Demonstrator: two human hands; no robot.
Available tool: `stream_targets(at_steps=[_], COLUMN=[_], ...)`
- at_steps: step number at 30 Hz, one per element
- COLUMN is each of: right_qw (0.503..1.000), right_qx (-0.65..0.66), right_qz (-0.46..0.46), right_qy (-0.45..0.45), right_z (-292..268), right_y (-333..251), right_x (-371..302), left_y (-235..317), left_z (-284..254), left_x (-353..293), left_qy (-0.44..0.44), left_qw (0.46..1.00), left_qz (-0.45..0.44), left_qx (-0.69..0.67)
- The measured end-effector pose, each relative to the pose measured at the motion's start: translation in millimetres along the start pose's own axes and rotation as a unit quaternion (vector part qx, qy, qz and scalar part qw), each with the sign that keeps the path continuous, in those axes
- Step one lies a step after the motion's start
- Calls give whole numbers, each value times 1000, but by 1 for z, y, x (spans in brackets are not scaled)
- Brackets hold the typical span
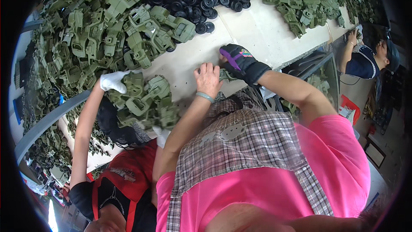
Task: The person assembles toy vehicles by attaching wheels onto vehicle bodies by hand and placing the completed vehicles into a bin.
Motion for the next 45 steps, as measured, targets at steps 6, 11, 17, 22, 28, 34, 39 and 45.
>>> stream_targets(at_steps=[6, 11, 17, 22, 28, 34, 39, 45], right_qw=[991, 991, 992, 993, 993, 992, 992, 995], right_qx=[-111, -116, -107, -103, -104, -116, -122, -98], right_qz=[-63, -63, -59, -53, -52, -41, -33, 7], right_qy=[-40, -2, 12, -3, -4, -12, -21, 3], right_z=[-15, -27, -32, -22, -20, -10, -7, -20], right_y=[-33, -41, -37, -39, -35, -31, -26, -29], right_x=[13, 11, 9, -11, -6, -4, 8, 5], left_y=[2, 4, 3, 5, 2, 3, 5, 5], left_z=[-5, -14, -8, -7, -6, -7, -5, -4], left_x=[0, -6, 0, -5, -2, 0, -3, -4], left_qy=[56, 111, 110, 83, 65, 52, 43, 54], left_qw=[998, 992, 993, 996, 998, 999, 999, 998], left_qz=[27, 36, 31, 30, 18, 9, 11, 20], left_qx=[-28, -40, -15, -2, 1, -2, -4, -15])
Point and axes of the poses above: each hand's wrist, its own x-axis towards the middle knuckle, its own z-axis out of the palm, y = z × x, the point moved 10 cm from there along x, towards the middle knuckle, and after that the axes turned 8 degrees about -y, right-handed, at the moved point
